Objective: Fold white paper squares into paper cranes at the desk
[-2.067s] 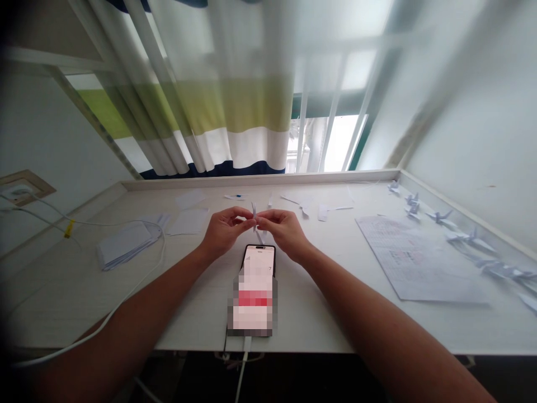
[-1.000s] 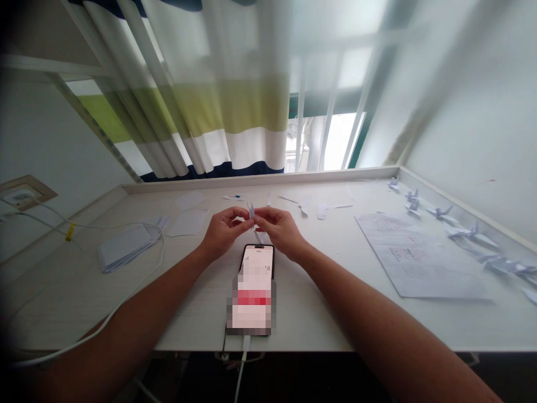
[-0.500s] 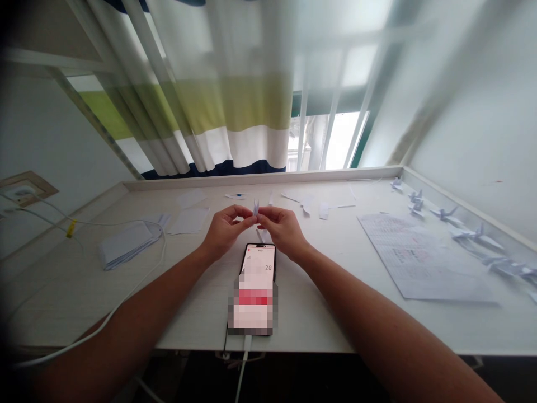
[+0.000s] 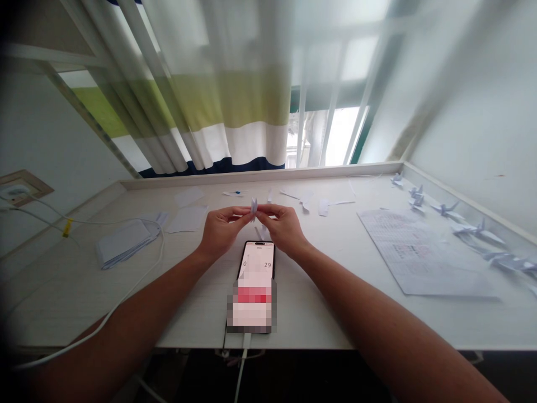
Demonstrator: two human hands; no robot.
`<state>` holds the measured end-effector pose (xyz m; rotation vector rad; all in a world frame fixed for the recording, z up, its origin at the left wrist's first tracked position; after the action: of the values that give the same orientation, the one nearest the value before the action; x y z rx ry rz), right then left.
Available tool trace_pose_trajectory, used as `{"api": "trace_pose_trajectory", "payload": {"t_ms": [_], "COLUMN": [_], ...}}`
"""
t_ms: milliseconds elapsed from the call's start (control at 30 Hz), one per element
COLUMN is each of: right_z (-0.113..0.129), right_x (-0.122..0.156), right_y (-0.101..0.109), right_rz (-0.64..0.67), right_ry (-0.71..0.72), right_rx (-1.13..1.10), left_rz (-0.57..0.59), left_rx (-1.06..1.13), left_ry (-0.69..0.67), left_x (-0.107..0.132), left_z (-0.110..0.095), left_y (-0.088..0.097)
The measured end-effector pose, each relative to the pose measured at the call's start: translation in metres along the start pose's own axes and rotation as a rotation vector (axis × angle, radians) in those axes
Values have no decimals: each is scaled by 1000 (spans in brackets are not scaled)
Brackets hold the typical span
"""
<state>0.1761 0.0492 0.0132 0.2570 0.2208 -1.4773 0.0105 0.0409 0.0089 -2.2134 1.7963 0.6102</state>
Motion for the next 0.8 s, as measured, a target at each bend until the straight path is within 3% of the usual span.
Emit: {"api": "trace_pose_trajectory", "payload": {"t_ms": [267, 467, 700, 800], "right_z": [7, 4, 5, 7], "right_x": [1, 0, 1, 2], "right_y": [-2, -2, -3, -4], "right_rz": [7, 50, 66, 80], "right_ry": [44, 1, -28, -29], "right_rx": [-7, -71, -143, -168], "left_rz": [-1, -17, -31, 13], "left_rx": [14, -3, 215, 244], "left_ry": [-58, -88, 123, 106], "left_x": [-1, 1, -2, -2], "left_z": [-5, -9, 4, 3], "left_y": [1, 2, 0, -2]}}
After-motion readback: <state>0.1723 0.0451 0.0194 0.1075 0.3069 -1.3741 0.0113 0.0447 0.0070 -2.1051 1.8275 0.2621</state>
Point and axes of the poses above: each hand's wrist, its own x-axis away from the middle knuckle, its own y-axis out of the back of the hand, z = x × y, the point moved 5 cm from there along -x, towards the middle knuckle, and after that the axes turned 7 degrees about -z, right-handed, at the moved point
